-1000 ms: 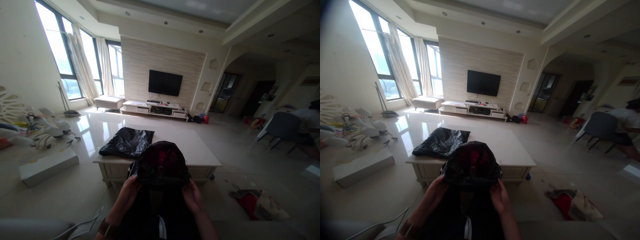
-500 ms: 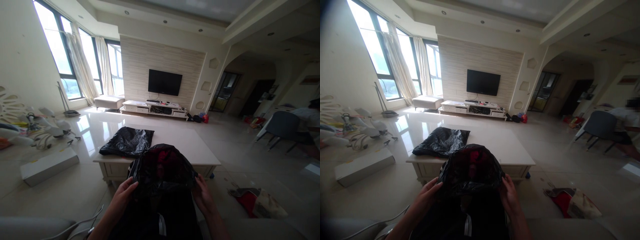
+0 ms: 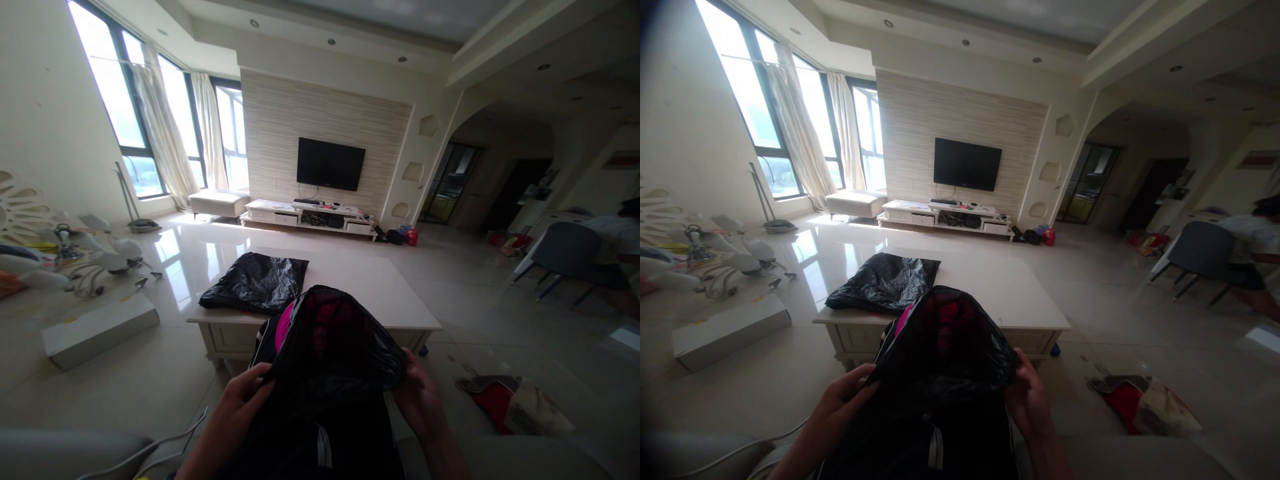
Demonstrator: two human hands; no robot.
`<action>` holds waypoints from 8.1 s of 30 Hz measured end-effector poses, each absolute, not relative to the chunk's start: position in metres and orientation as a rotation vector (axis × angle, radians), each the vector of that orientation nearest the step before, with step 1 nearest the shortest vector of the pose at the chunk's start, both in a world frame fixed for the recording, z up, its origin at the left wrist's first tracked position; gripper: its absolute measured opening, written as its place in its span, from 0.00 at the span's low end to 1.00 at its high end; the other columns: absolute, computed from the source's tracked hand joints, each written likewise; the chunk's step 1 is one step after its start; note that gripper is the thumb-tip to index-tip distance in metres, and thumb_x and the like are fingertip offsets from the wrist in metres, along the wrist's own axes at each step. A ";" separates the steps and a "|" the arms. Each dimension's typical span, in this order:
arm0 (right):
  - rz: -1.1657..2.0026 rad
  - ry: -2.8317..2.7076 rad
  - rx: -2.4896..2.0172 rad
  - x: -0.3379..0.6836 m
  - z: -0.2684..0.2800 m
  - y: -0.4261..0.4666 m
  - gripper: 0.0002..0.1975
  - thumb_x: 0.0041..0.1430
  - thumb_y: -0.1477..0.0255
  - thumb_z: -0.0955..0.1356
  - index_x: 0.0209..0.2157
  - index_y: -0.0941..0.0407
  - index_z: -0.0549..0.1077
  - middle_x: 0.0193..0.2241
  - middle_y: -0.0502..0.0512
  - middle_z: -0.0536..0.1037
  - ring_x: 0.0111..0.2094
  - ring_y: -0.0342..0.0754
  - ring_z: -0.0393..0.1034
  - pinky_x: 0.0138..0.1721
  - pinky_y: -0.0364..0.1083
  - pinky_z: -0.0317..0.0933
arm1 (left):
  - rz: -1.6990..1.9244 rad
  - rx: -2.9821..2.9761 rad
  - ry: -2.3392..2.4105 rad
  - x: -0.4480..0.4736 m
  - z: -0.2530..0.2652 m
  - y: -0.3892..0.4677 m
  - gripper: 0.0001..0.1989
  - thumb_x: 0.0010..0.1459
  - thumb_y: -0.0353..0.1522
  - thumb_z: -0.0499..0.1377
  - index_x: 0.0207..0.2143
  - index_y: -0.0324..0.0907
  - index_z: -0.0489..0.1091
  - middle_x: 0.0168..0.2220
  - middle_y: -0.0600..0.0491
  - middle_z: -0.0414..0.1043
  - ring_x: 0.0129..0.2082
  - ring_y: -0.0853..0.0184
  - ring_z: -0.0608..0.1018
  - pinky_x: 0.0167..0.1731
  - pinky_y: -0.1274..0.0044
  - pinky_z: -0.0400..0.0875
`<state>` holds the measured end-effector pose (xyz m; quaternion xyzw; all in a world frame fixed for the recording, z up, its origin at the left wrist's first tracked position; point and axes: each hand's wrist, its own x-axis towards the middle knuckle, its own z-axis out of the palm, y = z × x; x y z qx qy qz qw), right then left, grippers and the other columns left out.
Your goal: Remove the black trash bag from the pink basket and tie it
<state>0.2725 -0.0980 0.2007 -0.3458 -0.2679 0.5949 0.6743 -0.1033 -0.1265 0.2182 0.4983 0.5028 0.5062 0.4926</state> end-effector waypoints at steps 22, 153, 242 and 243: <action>1.039 -0.977 -1.184 0.285 0.191 -0.092 0.27 0.47 0.52 0.81 0.44 0.55 0.82 0.35 0.59 0.86 0.36 0.54 0.79 0.38 0.48 0.71 | 1.255 1.831 1.389 -0.119 0.242 -0.136 0.17 0.60 0.43 0.63 0.23 0.43 0.76 0.29 0.52 0.70 0.29 0.64 0.77 0.32 0.77 0.73; 0.473 -1.815 -1.373 0.248 0.250 -0.176 0.09 0.60 0.66 0.72 0.30 0.54 0.72 0.28 0.50 0.78 0.29 0.46 0.72 0.33 0.43 0.65 | 1.500 1.273 1.485 -0.128 0.226 -0.146 0.20 0.52 0.48 0.69 0.40 0.43 0.75 0.32 0.54 0.74 0.37 0.56 0.84 0.28 0.74 0.78; 1.139 -1.067 -1.198 0.287 0.242 -0.141 0.30 0.36 0.59 0.85 0.43 0.52 0.83 0.45 0.57 0.86 0.48 0.58 0.79 0.52 0.54 0.71 | 1.249 1.276 1.404 -0.134 0.237 -0.152 0.22 0.45 0.43 0.72 0.41 0.42 0.78 0.44 0.43 0.85 0.49 0.49 0.84 0.49 0.62 0.80; 1.137 -1.107 -1.250 0.288 0.239 -0.141 0.29 0.36 0.56 0.84 0.40 0.54 0.84 0.42 0.58 0.86 0.45 0.59 0.79 0.51 0.55 0.71 | 1.228 1.289 1.439 -0.135 0.237 -0.152 0.21 0.45 0.43 0.71 0.39 0.42 0.79 0.42 0.43 0.85 0.47 0.49 0.84 0.48 0.62 0.80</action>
